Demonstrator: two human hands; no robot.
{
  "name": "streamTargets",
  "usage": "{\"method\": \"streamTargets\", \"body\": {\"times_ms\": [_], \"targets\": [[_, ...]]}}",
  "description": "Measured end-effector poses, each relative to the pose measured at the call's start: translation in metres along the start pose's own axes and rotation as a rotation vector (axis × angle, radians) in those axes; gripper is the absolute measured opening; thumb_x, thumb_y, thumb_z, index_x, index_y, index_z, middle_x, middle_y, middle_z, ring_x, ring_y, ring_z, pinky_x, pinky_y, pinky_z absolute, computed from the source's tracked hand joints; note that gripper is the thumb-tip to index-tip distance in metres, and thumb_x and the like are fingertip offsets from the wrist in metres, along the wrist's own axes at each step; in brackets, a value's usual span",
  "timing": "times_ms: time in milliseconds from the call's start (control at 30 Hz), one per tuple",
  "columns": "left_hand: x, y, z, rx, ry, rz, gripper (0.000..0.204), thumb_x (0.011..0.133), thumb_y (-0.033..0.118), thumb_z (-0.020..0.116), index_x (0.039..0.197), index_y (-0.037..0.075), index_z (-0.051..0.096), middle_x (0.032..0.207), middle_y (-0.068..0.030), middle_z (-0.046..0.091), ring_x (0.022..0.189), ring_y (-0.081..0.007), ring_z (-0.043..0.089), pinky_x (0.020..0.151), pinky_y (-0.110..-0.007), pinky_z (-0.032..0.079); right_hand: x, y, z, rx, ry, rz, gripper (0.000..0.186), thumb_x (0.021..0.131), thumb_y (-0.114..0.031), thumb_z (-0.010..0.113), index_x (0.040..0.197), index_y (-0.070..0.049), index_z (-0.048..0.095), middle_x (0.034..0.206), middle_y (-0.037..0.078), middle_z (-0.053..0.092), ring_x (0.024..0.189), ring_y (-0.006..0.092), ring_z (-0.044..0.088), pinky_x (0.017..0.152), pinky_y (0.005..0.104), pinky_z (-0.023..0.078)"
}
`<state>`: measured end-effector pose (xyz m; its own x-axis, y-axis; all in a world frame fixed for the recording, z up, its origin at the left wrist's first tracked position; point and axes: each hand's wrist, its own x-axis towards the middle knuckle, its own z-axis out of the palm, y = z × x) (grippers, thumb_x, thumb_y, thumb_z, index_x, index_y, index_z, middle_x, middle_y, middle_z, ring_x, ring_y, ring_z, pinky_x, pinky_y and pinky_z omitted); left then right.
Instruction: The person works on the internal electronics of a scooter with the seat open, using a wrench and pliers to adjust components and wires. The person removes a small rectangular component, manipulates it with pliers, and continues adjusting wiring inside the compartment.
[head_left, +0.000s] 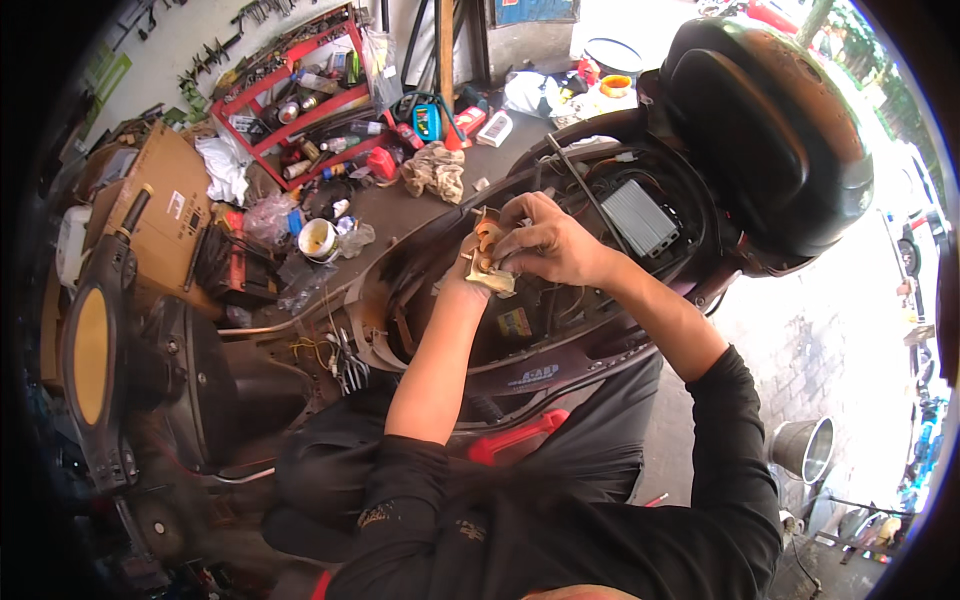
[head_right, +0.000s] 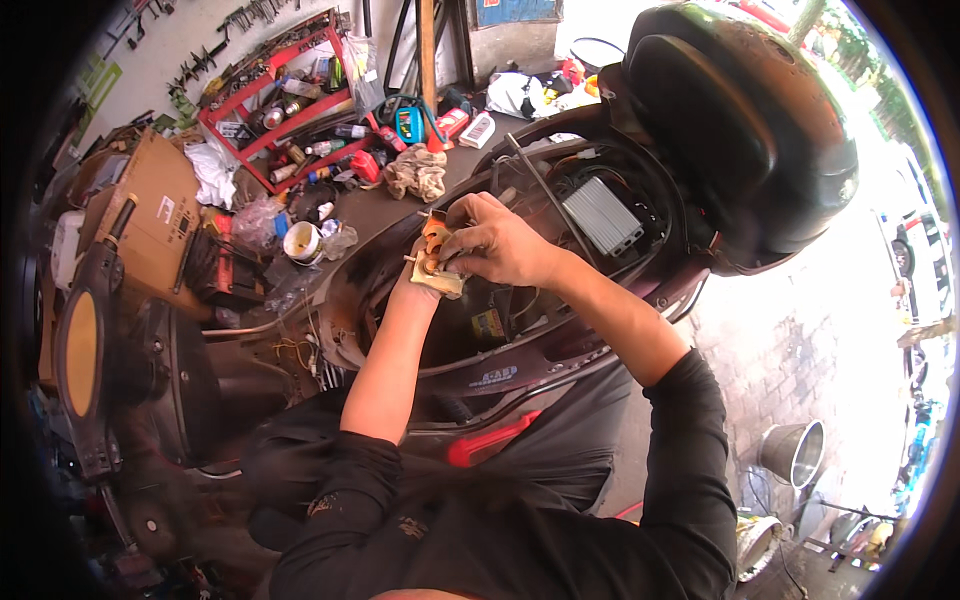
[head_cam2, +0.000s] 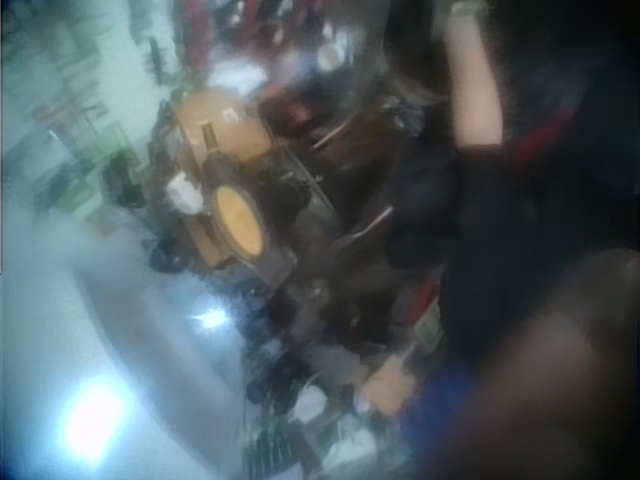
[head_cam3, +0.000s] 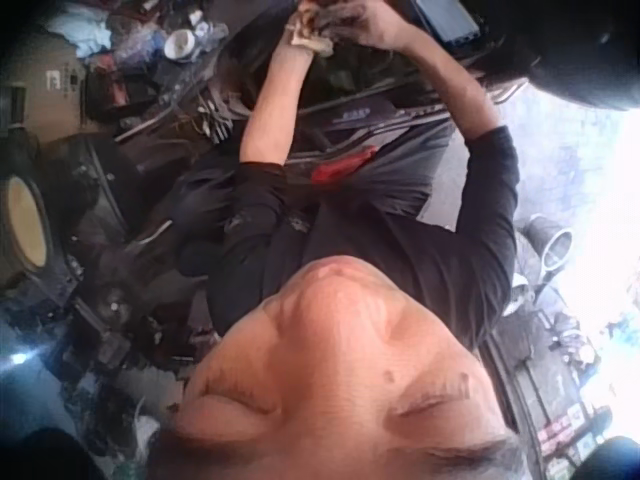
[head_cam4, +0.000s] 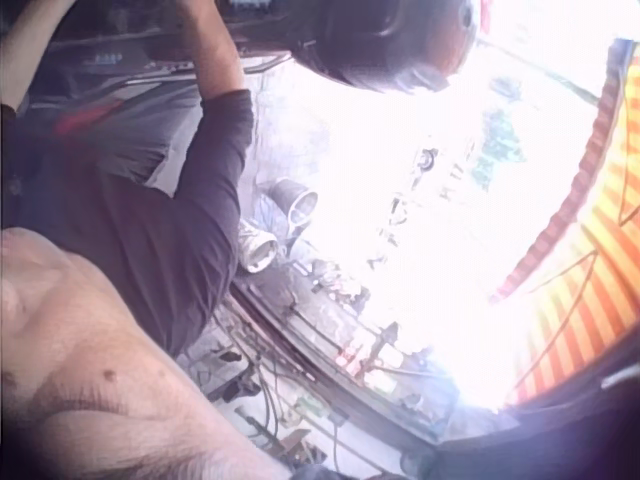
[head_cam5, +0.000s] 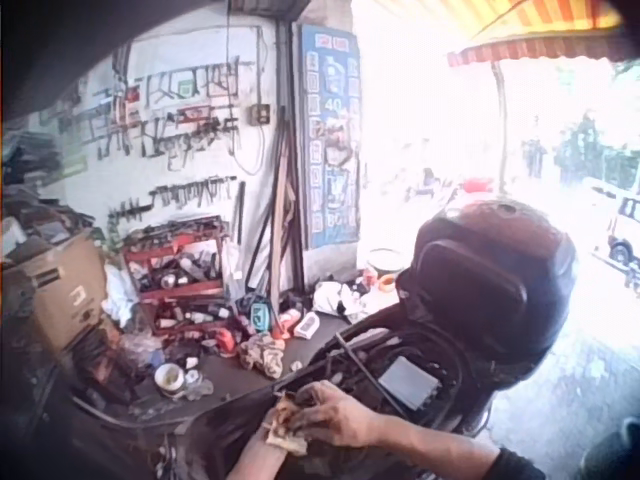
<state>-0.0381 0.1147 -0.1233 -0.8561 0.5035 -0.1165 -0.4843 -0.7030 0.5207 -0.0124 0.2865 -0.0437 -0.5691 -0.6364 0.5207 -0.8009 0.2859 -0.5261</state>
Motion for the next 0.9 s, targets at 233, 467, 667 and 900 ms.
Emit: {"method": "streamTargets", "body": {"times_ms": [233,467,667,900], "targets": [[0.013,0.023,-0.011,-0.095,0.136,-0.011,0.041,0.104,0.045,0.048,0.116,0.009,0.064,0.111,-0.009,0.068,0.093,-0.0232,0.069,0.075,-0.035,0.059,0.02,0.013,-0.001,-0.045,-0.007,0.034,0.016,0.081,-0.008,0.075,0.097,-0.007,0.071,0.099,0.009,0.065,0.101,0.0308,0.061,0.088,0.0391,0.05],[0.0,0.031,0.014,-0.055,-0.059,0.133,0.095,0.09,0.085,0.033,0.133,0.004,0.055,0.122,-0.0139,0.065,0.109,-0.0268,0.066,0.095,-0.043,0.054,0.025,0.028,0.015,-0.09,0.209,0.218,0.014,0.083,-0.013,0.072,0.094,-0.004,0.069,0.097,0.014,0.067,0.094,0.0355,0.062,0.086,0.0442,0.05],[0.015,0.021,-0.005,-0.065,-0.038,0.034,0.087,0.093,0.08,0.04,0.131,0.004,0.057,0.121,-0.012,0.066,0.108,-0.0236,0.066,0.094,-0.04,0.054,0.016,0.032,0.027,-0.204,0.14,0.257,0.015,0.082,-0.011,0.072,0.094,-0.002,0.068,0.097,0.012,0.065,0.094,0.0339,0.061,0.086,0.0443,0.051],[0.018,0.016,-0.013,-0.055,-0.013,0.068,0.089,0.092,0.077,0.045,0.137,0.001,0.054,0.127,-0.0126,0.064,0.113,-0.0232,0.063,0.099,-0.038,0.05,0.018,0.029,0.025,-0.189,0.131,0.276,0.017,0.083,-0.011,0.072,0.097,-0.001,0.069,0.098,0.013,0.064,0.096,0.0344,0.062,0.087,0.0445,0.051]]}}
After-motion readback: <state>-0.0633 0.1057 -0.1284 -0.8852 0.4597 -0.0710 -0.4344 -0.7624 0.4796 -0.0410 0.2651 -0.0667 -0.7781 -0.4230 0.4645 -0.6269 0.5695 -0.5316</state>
